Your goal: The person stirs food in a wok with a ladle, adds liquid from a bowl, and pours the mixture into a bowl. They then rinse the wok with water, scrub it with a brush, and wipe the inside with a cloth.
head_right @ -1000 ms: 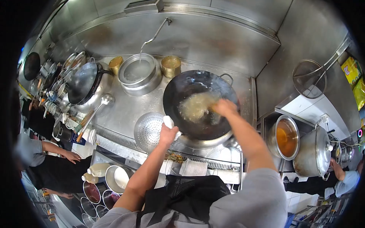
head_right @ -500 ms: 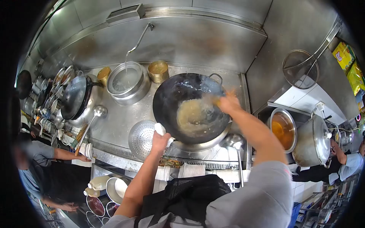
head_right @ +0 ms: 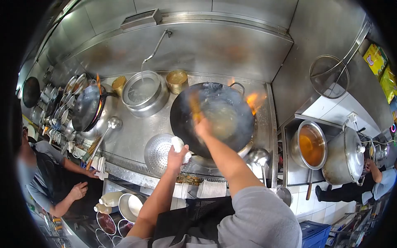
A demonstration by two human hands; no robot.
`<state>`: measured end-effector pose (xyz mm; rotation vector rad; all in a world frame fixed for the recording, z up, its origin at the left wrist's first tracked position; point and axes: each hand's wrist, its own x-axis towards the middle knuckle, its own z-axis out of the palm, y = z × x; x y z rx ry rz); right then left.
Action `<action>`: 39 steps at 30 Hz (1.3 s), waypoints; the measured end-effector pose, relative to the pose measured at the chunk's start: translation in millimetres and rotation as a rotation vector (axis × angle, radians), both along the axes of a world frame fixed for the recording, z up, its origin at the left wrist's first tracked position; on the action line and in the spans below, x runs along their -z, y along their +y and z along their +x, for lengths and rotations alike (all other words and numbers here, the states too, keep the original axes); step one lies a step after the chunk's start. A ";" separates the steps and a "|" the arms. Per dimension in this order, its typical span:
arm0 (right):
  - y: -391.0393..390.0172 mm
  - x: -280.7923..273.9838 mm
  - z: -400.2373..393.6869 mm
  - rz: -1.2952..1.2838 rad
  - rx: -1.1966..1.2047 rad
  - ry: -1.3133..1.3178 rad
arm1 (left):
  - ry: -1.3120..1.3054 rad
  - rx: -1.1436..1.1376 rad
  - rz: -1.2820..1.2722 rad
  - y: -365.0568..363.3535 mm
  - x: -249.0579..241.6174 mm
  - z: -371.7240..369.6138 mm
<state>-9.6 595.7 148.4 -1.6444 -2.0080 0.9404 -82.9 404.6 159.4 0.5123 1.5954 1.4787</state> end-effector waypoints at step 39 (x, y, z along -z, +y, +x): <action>-44.2 -58.8 171.1 0.010 -0.545 -0.410 | -0.007 0.072 -0.029 4.2 14.3 12.4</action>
